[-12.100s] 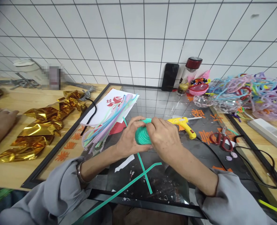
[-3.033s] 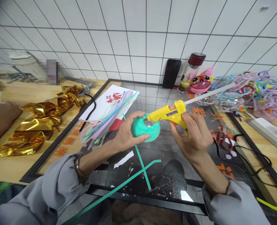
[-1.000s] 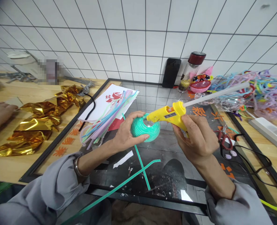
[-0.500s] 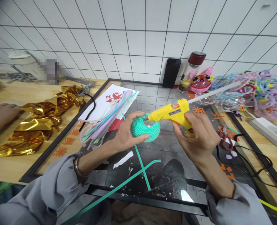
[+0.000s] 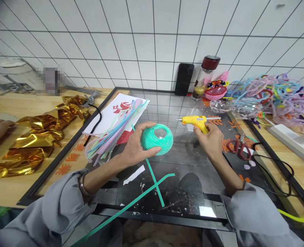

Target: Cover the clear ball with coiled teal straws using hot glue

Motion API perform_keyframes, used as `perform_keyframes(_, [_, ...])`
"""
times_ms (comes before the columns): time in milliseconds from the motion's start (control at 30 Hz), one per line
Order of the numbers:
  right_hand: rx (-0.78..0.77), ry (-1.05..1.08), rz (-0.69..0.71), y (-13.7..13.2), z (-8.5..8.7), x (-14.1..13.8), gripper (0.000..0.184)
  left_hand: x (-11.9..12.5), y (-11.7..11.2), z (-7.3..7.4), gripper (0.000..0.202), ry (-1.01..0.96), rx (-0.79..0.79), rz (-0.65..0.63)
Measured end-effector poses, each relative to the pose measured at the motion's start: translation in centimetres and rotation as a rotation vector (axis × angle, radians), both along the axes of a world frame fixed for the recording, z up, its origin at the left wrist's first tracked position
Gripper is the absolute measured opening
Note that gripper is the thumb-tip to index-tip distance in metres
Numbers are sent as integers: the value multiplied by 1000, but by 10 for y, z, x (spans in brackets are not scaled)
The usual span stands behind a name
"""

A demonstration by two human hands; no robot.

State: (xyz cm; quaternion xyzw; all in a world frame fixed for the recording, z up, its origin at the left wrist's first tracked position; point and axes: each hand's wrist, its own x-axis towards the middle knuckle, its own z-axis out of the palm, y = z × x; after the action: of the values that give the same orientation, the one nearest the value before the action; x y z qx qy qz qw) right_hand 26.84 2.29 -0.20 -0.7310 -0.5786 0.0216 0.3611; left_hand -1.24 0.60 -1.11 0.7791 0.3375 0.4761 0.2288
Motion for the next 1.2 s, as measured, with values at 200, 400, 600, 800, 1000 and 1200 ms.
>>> perform_keyframes(200, [-173,-311,-4,15,-13,12,45,0,1,2,67,-14,-34,13])
perform_keyframes(400, [-200,-566,59,12,-12,9,49,0,1,2,68,-15,-48,20])
perform_keyframes(600, [195,-387,632,-38,37,-26,23,1,2,3,66,-18,-32,11])
perform_keyframes(800, [-295,-620,1165,-99,41,-79,16,2,2,2,65,-26,5,15])
perform_keyframes(1000, [-274,-748,1155,-98,20,-86,21,2,1,1,65,-27,23,22])
perform_keyframes(1200, [35,-344,946,-77,40,-52,16,2,1,-1,65,-46,35,-3])
